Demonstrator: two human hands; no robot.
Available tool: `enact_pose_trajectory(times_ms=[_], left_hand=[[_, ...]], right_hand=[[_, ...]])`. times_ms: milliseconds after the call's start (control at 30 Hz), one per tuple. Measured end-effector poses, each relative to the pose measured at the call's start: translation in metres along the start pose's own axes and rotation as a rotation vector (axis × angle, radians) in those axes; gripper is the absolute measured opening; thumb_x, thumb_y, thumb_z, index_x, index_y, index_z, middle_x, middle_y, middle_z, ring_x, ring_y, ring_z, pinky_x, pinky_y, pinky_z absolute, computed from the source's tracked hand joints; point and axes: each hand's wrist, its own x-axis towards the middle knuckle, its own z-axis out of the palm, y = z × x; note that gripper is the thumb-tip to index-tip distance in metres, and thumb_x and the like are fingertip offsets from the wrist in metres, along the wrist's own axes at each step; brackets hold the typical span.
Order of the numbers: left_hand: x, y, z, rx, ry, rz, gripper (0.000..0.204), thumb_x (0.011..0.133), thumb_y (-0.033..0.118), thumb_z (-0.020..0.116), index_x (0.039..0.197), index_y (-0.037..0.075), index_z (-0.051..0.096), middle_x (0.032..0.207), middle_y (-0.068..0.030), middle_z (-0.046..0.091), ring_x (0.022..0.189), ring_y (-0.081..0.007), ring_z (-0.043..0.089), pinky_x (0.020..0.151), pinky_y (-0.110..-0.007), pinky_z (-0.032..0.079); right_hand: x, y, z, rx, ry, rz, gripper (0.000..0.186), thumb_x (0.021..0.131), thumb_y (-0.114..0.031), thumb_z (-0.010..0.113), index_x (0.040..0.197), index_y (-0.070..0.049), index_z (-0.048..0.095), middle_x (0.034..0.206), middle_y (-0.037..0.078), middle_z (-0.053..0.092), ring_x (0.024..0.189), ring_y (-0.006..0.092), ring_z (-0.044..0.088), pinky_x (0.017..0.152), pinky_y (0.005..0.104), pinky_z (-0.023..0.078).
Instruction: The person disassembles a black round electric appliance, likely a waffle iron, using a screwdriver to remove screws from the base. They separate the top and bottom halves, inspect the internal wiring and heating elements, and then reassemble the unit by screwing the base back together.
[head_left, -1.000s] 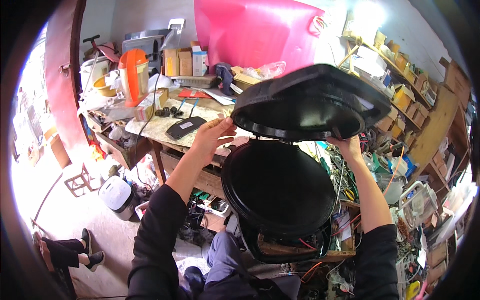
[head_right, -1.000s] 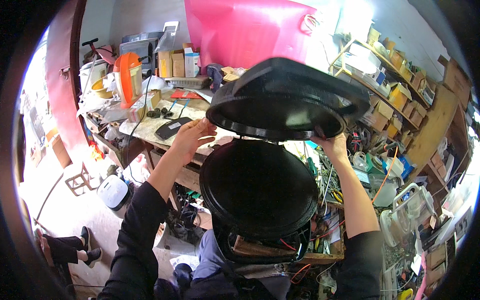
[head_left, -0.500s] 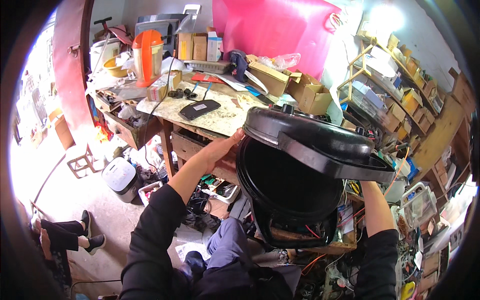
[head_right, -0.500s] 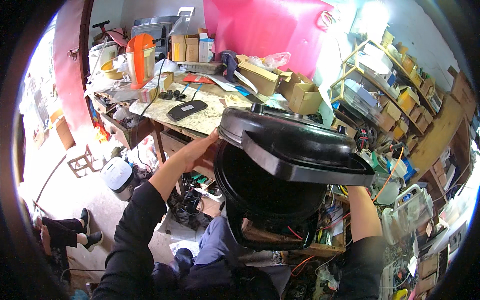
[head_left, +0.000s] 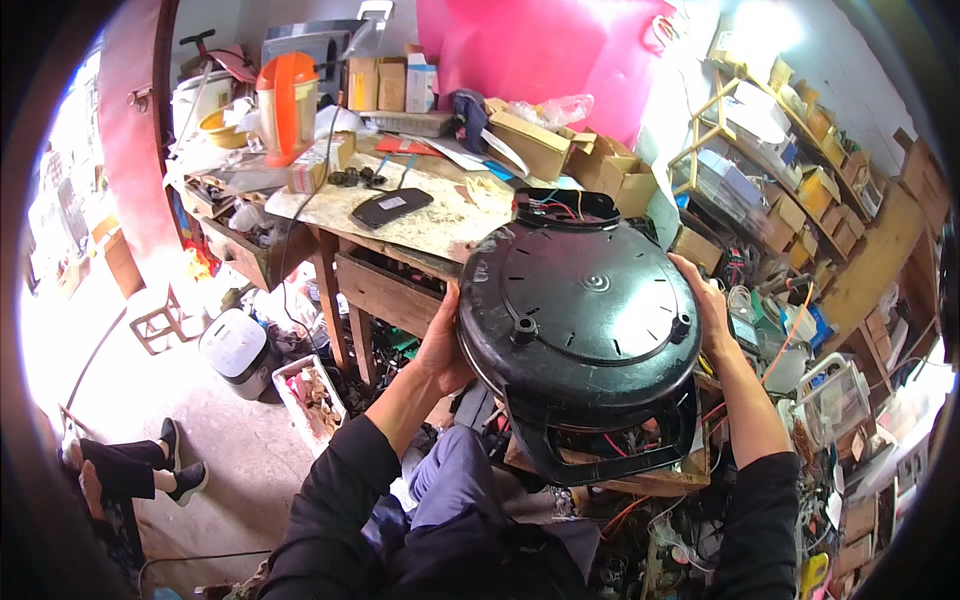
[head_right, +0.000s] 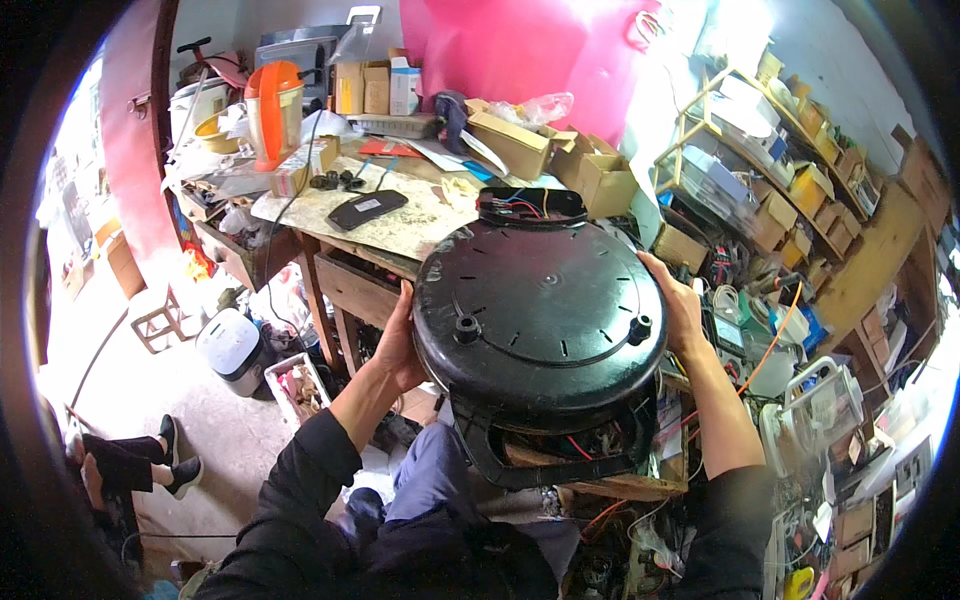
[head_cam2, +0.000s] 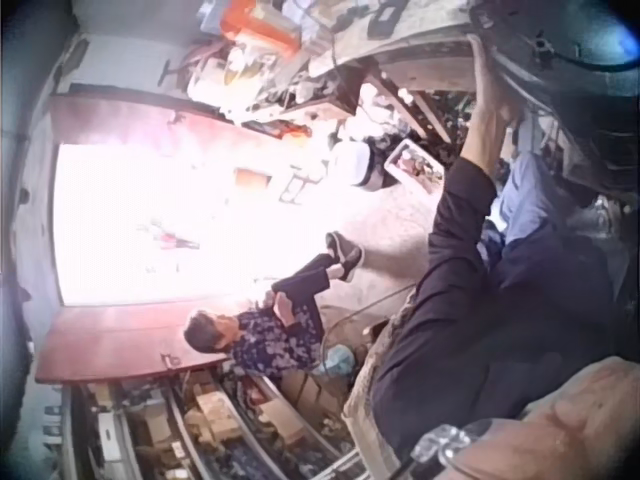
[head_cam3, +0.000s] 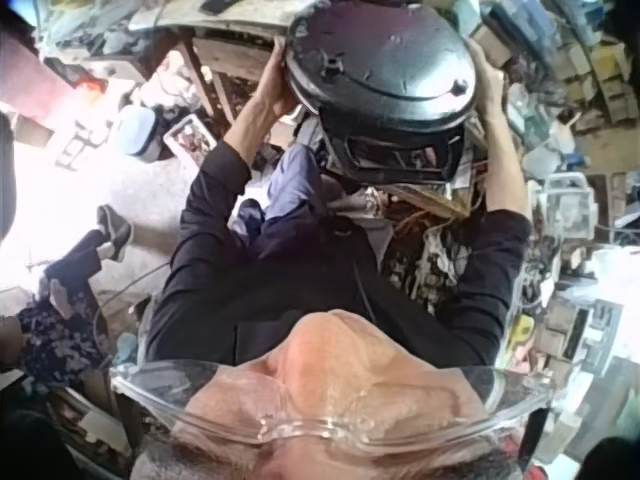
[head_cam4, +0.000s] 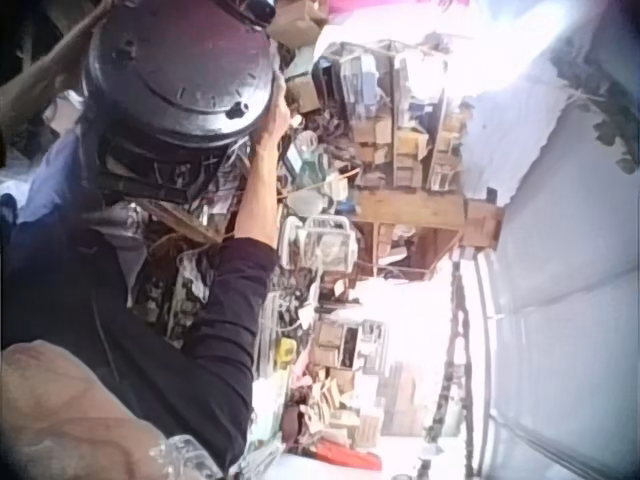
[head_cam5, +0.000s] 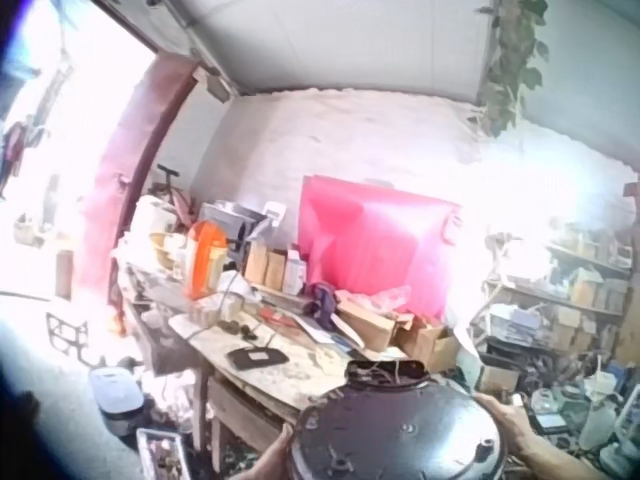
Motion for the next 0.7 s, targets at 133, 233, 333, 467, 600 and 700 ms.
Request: enact_pose_trajectory(times_ms=[133, 233, 333, 467, 600, 700], left_hand=[[-0.001, 0.002, 0.012, -0.046, 0.052, -0.011, 0.080, 0.087, 0.071, 0.052, 0.138, 0.010, 0.050, 0.133, -0.0143, 0.059, 0.121, -0.0311, 0.057, 0.105, -0.052, 0.042], [0.003, 0.000, 0.019, -0.100, 0.132, 0.050, 0.074, 0.088, 0.066, 0.055, 0.135, 0.009, 0.053, 0.130, -0.0141, 0.060, 0.117, -0.0312, 0.059, 0.102, -0.049, 0.047], [0.000, 0.003, 0.031, -0.062, 0.145, 0.058, 0.079, 0.086, 0.070, 0.055, 0.137, 0.010, 0.052, 0.128, -0.0134, 0.062, 0.116, -0.0303, 0.061, 0.101, -0.050, 0.048], [0.002, 0.003, 0.031, -0.037, 0.149, 0.069, 0.076, 0.087, 0.069, 0.055, 0.135, 0.010, 0.054, 0.126, -0.0127, 0.063, 0.114, -0.0297, 0.061, 0.099, -0.048, 0.050], [-0.001, -0.002, 0.034, -0.065, 0.128, 0.075, 0.073, 0.089, 0.067, 0.053, 0.133, 0.009, 0.056, 0.127, -0.0118, 0.063, 0.114, -0.0291, 0.061, 0.099, -0.047, 0.049], [-0.012, -0.005, 0.041, -0.066, 0.239, 0.155, 0.067, 0.095, 0.061, 0.044, 0.136, 0.009, 0.054, 0.132, -0.0119, 0.060, 0.118, -0.0293, 0.059, 0.102, -0.045, 0.047]], right_hand=[[0.005, 0.013, 0.000, -0.147, -0.045, -0.072, 0.055, 0.089, -0.018, 0.059, 0.142, -0.018, 0.040, 0.106, 0.022, 0.068, 0.096, 0.0383, 0.067, 0.079, 0.0428, 0.053], [0.012, 0.018, -0.003, -0.299, -0.104, -0.048, 0.059, 0.088, -0.020, 0.060, 0.143, -0.018, 0.038, 0.095, 0.019, 0.070, 0.083, 0.0381, 0.068, 0.068, 0.0467, 0.052], [0.015, 0.026, -0.011, -0.559, -0.133, -0.097, 0.058, 0.088, -0.019, 0.059, 0.143, -0.017, 0.039, 0.081, 0.017, 0.068, 0.070, 0.0350, 0.068, 0.057, 0.0447, 0.051], [0.015, 0.031, -0.018, -0.819, -0.248, -0.165, 0.048, 0.095, -0.013, 0.047, 0.142, -0.011, 0.044, 0.072, 0.010, 0.069, 0.061, 0.0263, 0.069, 0.052, 0.0384, 0.053], [0.026, 0.036, -0.027, -0.877, -0.273, -0.239, 0.056, 0.090, -0.016, 0.054, 0.145, -0.015, 0.042, 0.063, 0.010, 0.063, 0.051, 0.0278, 0.064, 0.046, 0.0397, 0.050], [0.044, 0.016, -0.042, -0.973, -0.234, -0.338, 0.060, 0.090, -0.011, 0.052, 0.148, -0.018, 0.040, 0.059, 0.006, 0.060, 0.050, 0.0215, 0.064, 0.044, 0.0361, 0.049]])
